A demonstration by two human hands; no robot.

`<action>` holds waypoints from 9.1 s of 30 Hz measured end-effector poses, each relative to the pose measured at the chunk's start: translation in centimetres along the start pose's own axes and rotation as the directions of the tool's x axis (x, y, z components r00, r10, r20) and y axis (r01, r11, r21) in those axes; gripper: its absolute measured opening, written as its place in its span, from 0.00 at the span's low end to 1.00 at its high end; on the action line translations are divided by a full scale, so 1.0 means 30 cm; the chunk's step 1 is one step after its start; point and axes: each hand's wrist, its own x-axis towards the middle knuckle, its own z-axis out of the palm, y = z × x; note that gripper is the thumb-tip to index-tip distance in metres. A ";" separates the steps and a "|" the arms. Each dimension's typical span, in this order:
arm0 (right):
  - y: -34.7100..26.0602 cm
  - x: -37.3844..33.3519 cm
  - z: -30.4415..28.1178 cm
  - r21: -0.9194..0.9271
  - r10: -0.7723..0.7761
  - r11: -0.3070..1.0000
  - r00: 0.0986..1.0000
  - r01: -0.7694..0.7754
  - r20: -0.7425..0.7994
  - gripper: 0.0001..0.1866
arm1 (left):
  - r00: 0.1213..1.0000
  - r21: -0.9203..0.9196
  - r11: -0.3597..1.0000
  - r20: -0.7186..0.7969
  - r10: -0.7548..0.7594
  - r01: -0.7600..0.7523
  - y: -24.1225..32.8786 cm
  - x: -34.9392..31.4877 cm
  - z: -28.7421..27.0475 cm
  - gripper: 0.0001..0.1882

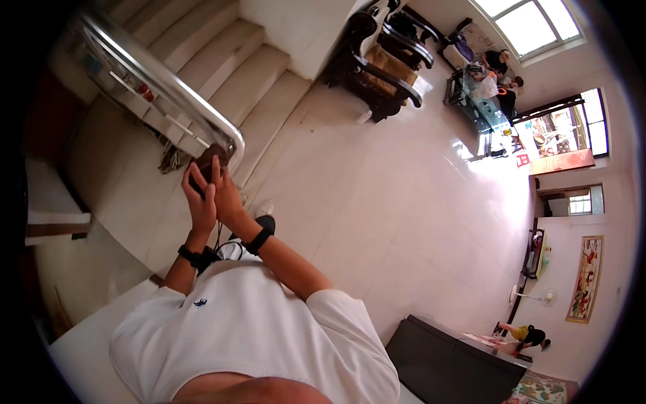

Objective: The person wipes a glass table, a wooden armchair, and a metal stair railing using a cloth.

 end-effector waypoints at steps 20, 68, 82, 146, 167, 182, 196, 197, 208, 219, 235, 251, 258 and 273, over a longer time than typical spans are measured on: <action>0.650 0.122 0.005 0.743 -0.459 0.666 0.823 0.068 0.336 0.19 | 0.959 0.744 0.666 0.150 -0.239 0.050 0.175 0.233 0.415 0.11; 2.766 1.623 -0.960 0.404 0.370 0.869 0.917 -0.285 -0.147 0.36 | 0.723 -0.374 0.726 0.647 -0.242 0.577 -0.292 2.123 2.712 0.34; 3.050 1.698 -0.944 0.333 0.304 0.893 0.951 -0.304 0.055 0.26 | 0.272 0.489 0.854 0.858 -0.436 -0.176 -0.404 2.316 2.725 0.26; 2.860 1.389 -0.811 0.019 0.546 0.838 0.838 -0.545 -0.022 0.25 | 0.476 0.170 0.919 0.879 0.023 -0.357 -0.440 2.278 2.715 0.12; 3.213 1.317 -0.818 0.559 0.354 0.780 0.935 -0.282 -0.023 0.29 | 0.969 0.668 0.743 0.206 -0.139 -0.036 -0.450 2.230 2.967 0.18; 3.267 1.438 -0.606 0.685 0.300 0.640 0.934 -0.348 0.194 0.26 | 0.992 0.636 0.769 0.124 -0.016 -0.067 -0.439 2.173 2.970 0.13; 3.244 1.380 -0.491 0.623 0.526 0.601 0.835 -0.500 0.162 0.21 | 0.988 0.664 0.742 0.154 -0.015 -0.092 -0.438 2.193 2.968 0.12; 3.256 1.351 -0.488 0.652 0.565 0.553 0.808 -0.520 0.166 0.21 | 0.987 0.649 0.755 0.157 -0.014 -0.093 -0.433 2.199 2.975 0.12; 3.159 1.307 -0.556 0.507 0.576 0.510 0.713 -0.695 0.399 0.26 | 0.987 0.670 0.736 0.159 -0.010 -0.101 -0.432 2.180 2.959 0.12; 3.341 1.292 -0.411 0.740 0.555 -0.033 0.604 -0.672 0.573 0.18 | 0.983 0.633 0.766 0.181 -0.008 -0.110 -0.462 2.191 2.971 0.13; 3.478 1.183 -0.372 -0.007 0.814 0.387 0.338 -0.922 0.472 0.20 | 0.968 0.678 0.728 0.238 -0.083 -0.104 -0.447 2.190 2.956 0.12; 3.763 0.392 -1.091 -0.454 0.994 0.102 0.109 -0.885 0.010 0.17 | 0.966 0.737 0.660 0.251 -0.065 -0.147 -0.478 2.201 2.960 0.14; 3.718 0.522 -0.880 -0.316 0.983 0.175 0.181 -0.933 0.012 0.24 | 0.968 0.727 0.673 0.241 -0.068 -0.134 -0.461 2.205 2.973 0.15; 3.639 0.634 -0.806 -0.474 0.700 0.685 0.680 -0.554 0.217 0.30 | 0.978 0.718 0.685 0.204 -0.039 -0.122 -0.468 2.221 2.964 0.15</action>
